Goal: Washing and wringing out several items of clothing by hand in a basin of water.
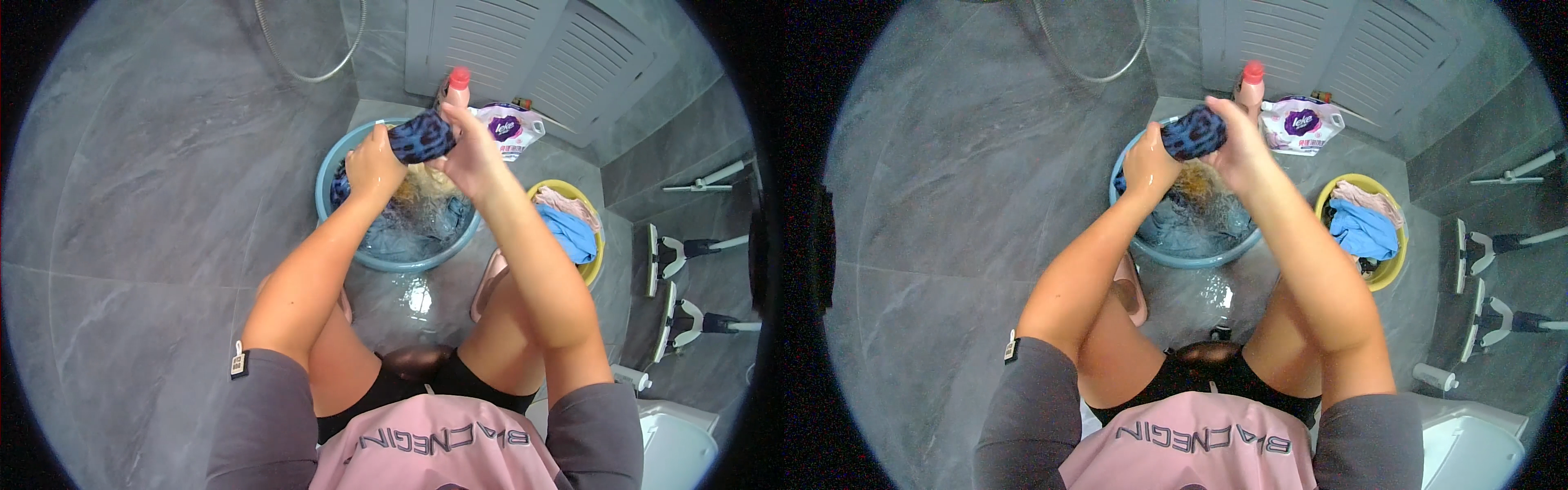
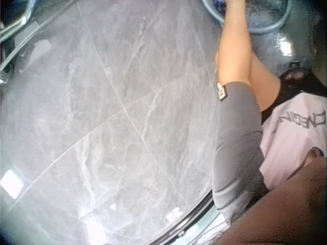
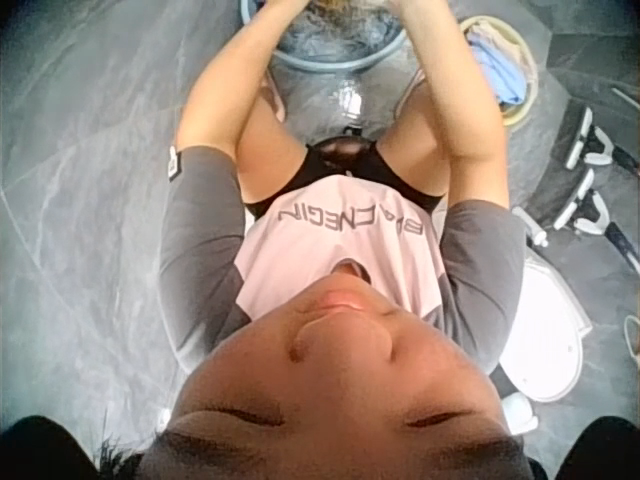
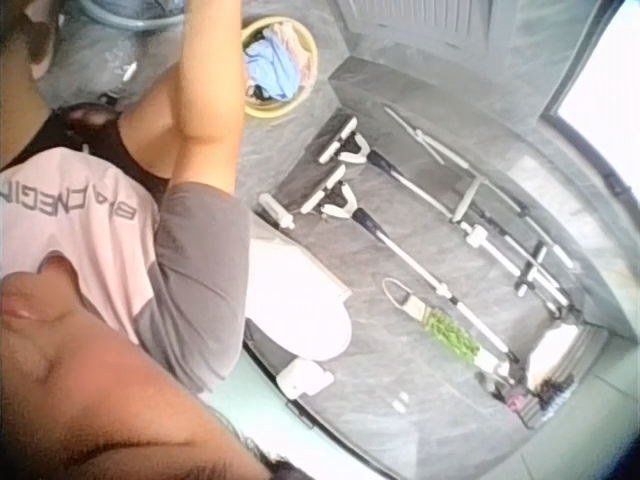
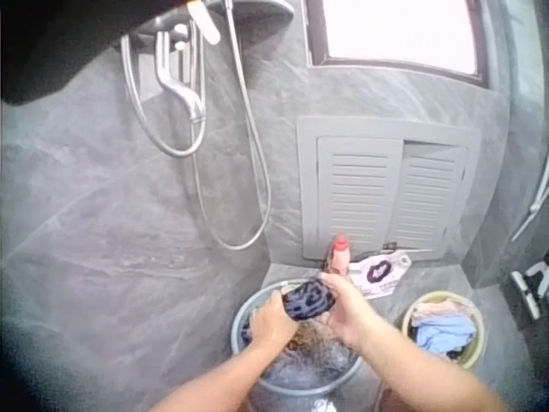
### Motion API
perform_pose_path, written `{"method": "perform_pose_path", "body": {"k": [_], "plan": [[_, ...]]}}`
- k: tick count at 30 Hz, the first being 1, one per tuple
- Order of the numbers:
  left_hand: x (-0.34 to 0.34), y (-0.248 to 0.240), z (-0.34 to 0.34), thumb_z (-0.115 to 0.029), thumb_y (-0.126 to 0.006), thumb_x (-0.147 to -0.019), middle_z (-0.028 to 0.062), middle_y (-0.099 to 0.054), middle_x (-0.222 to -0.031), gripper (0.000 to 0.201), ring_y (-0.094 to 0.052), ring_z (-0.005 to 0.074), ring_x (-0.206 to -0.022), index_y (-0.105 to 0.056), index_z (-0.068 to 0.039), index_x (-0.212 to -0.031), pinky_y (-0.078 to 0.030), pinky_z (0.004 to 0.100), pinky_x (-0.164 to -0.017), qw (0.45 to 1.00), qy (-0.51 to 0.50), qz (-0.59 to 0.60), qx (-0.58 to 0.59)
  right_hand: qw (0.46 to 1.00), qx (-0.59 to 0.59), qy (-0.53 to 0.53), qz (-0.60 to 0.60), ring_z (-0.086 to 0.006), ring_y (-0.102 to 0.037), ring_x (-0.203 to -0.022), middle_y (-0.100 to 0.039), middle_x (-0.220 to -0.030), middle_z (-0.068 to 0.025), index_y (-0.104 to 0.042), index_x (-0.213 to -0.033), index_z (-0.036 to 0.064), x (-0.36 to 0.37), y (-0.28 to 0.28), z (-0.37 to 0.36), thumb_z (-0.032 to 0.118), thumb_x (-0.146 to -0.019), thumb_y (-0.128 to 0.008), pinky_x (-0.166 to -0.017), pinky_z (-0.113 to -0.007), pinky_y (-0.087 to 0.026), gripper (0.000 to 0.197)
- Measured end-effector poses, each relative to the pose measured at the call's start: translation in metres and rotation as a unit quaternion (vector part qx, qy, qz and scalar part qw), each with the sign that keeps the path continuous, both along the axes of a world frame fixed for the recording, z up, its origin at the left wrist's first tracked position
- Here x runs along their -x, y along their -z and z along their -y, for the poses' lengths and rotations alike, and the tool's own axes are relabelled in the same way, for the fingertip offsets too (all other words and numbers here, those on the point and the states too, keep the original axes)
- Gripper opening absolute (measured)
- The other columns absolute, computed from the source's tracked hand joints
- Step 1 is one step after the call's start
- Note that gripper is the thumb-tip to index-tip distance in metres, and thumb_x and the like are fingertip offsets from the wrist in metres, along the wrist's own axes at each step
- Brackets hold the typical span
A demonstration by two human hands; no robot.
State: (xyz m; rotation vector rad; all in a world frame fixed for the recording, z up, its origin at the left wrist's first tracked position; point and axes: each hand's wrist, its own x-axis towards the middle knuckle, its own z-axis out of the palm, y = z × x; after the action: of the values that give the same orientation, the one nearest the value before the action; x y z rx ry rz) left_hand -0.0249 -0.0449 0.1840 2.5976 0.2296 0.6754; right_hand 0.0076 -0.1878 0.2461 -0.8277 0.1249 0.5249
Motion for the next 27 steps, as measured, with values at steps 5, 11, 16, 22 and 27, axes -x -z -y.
{"method": "perform_pose_path", "body": {"k": [5,11,16,22,27], "plan": [[-0.01,0.015,0.02,-0.007,-0.059,-0.065,0.0065,-0.055,-0.072,0.023,-0.058,0.0257,-0.068,-0.053,-0.008,-0.087,-0.038,0.0387,-0.059,0.977,0.046,0.117,-0.175,0.976,0.085,0.196,-0.03,-0.018,-0.058,-0.074,-0.056,-0.084,-0.0093,-0.052,-0.098,-0.0021,-0.023,0.048,-0.018,0.021,-0.076,-0.071,-0.066,-0.033,-0.049,0.037],[-0.021,0.023,0.056,-0.012,-0.066,-0.065,0.014,-0.061,-0.086,0.034,-0.06,0.0333,-0.083,-0.053,-0.004,-0.096,-0.046,0.0417,-0.072,0.995,0.095,0.031,-0.03,0.969,0.045,0.245,-0.005,-0.0173,-0.057,-0.063,-0.056,-0.079,-0.0058,-0.055,-0.094,0.0012,-0.072,0.086,0.006,0.005,-0.076,-0.062,-0.056,-0.032,-0.047,0.02],[-0.021,0.001,0.041,-0.021,-0.073,-0.062,0.0218,-0.063,-0.095,0.054,-0.061,0.0381,-0.088,-0.05,-0.002,-0.108,-0.048,0.0404,-0.078,0.963,0.158,0.007,0.219,0.962,0.038,0.219,0.161,-0.0161,-0.06,-0.065,-0.061,-0.075,-0.0105,-0.057,-0.083,-0.004,-0.042,0.03,-0.013,0.001,-0.073,-0.06,-0.061,-0.028,-0.049,0.012],[-0.017,-0.021,0.033,-0.01,-0.071,-0.059,0.0094,-0.062,-0.1,0.058,-0.059,0.0184,-0.093,-0.051,0.0,-0.113,-0.044,0.029,-0.085,0.849,0.304,-0.103,0.42,0.937,0.076,0.221,0.26,-0.0157,-0.058,-0.062,-0.06,-0.069,-0.0091,-0.06,-0.074,-0.0037,-0.037,0.009,-0.007,0.014,-0.08,-0.063,-0.059,-0.026,-0.047,0.019],[-0.014,-0.02,0.035,-0.007,-0.07,-0.059,0.0079,-0.061,-0.097,0.054,-0.058,0.0166,-0.09,-0.053,0.0,-0.11,-0.044,0.0285,-0.083,0.849,0.273,-0.134,0.432,0.958,0.035,0.146,0.243,-0.016,-0.057,-0.059,-0.06,-0.066,-0.01,-0.057,-0.067,-0.0005,-0.035,0.002,-0.004,0.027,-0.086,-0.061,-0.056,-0.027,-0.046,0.034]]}}
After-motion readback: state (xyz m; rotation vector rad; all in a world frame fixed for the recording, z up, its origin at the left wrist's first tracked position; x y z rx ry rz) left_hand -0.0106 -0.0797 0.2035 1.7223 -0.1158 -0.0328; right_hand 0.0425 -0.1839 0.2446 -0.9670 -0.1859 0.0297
